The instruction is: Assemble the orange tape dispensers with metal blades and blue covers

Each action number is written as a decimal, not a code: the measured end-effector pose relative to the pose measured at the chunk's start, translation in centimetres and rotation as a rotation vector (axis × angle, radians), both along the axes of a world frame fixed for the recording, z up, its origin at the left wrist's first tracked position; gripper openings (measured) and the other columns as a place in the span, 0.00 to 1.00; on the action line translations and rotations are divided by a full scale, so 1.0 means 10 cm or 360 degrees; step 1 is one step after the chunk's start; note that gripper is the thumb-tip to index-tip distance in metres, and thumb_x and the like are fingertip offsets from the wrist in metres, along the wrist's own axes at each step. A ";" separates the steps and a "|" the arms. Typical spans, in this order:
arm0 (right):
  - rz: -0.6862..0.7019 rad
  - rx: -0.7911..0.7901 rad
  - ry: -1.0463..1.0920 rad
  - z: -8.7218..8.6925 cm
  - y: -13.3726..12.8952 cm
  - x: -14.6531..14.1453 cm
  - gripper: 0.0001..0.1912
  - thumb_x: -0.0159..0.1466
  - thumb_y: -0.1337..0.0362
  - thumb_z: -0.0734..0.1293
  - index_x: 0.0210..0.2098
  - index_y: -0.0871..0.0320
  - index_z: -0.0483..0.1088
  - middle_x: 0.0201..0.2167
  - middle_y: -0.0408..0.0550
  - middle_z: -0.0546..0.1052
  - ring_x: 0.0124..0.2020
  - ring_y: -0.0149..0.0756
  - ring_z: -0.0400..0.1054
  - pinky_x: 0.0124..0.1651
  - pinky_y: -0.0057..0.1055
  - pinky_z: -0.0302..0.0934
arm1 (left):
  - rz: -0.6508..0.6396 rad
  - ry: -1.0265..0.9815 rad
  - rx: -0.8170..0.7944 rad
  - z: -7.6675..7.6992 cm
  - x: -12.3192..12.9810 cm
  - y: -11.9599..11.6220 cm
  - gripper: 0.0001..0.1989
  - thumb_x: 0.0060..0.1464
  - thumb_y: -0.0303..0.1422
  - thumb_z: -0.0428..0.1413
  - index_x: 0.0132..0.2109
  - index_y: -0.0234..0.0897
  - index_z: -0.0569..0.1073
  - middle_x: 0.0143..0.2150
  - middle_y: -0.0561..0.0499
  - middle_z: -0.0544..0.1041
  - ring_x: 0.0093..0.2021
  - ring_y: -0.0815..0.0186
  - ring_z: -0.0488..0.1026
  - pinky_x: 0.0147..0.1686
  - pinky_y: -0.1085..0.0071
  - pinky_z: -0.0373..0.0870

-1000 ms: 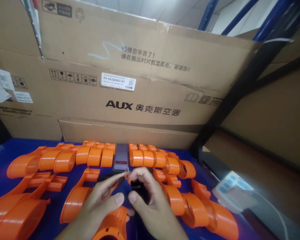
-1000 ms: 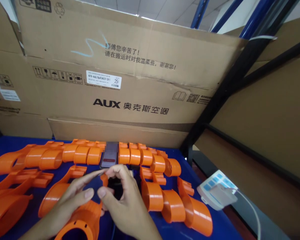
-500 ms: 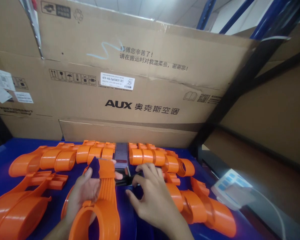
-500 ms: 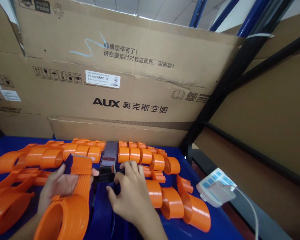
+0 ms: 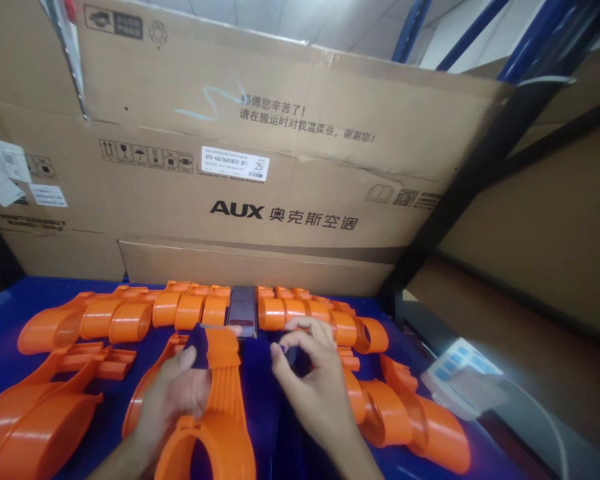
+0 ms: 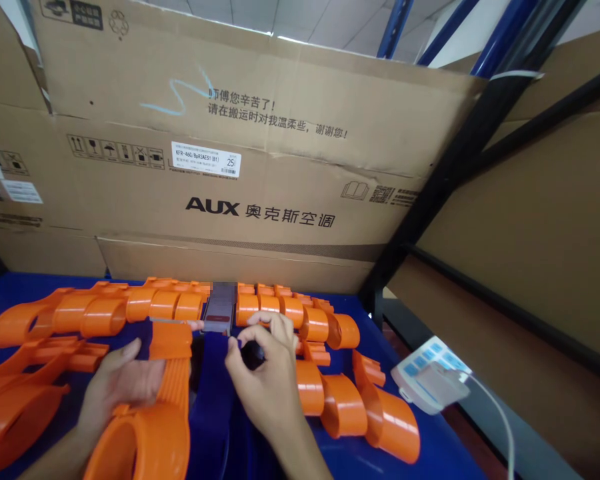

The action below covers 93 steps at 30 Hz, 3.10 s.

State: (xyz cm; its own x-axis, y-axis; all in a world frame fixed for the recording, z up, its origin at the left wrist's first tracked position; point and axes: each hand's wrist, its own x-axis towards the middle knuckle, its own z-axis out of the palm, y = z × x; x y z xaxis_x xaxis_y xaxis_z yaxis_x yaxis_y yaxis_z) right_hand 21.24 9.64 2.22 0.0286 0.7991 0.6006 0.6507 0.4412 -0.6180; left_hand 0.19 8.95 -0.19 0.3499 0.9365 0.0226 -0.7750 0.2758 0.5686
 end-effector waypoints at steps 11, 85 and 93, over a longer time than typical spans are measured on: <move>0.0645 0.0296 0.0263 0.06 -0.15 0.00 0.07 0.69 0.59 0.67 0.44 0.52 0.70 0.41 0.50 0.76 0.45 0.46 0.71 0.48 0.43 0.68 | -0.0040 0.0146 0.0073 -0.07 0.12 -0.24 0.21 0.53 0.39 0.66 0.53 0.37 0.82 0.52 0.37 0.84 0.59 0.42 0.77 0.58 0.48 0.74; 0.0497 0.1109 -0.0860 0.29 0.09 0.19 0.29 0.62 0.50 0.77 0.58 0.57 0.73 0.41 0.55 0.77 0.40 0.46 0.73 0.41 0.44 0.70 | 0.0818 0.0523 0.0519 -0.02 0.31 -0.18 0.23 0.54 0.35 0.68 0.53 0.50 0.68 0.61 0.46 0.77 0.56 0.50 0.79 0.51 0.61 0.79; 0.0542 0.1124 -0.0839 0.25 0.09 0.19 0.33 0.58 0.51 0.80 0.59 0.58 0.73 0.40 0.55 0.76 0.39 0.46 0.72 0.39 0.43 0.70 | 0.0900 0.0651 0.0655 -0.10 0.25 -0.13 0.20 0.56 0.33 0.67 0.51 0.49 0.67 0.60 0.47 0.79 0.56 0.49 0.80 0.51 0.56 0.81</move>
State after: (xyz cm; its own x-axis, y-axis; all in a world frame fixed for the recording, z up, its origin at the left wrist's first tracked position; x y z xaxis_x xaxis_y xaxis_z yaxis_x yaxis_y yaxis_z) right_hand 23.16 10.52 4.69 -0.5527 0.1608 0.8177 0.5373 0.8188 0.2021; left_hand 2.68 7.64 -1.19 -0.1191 0.9187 0.3765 -0.4431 -0.3885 0.8079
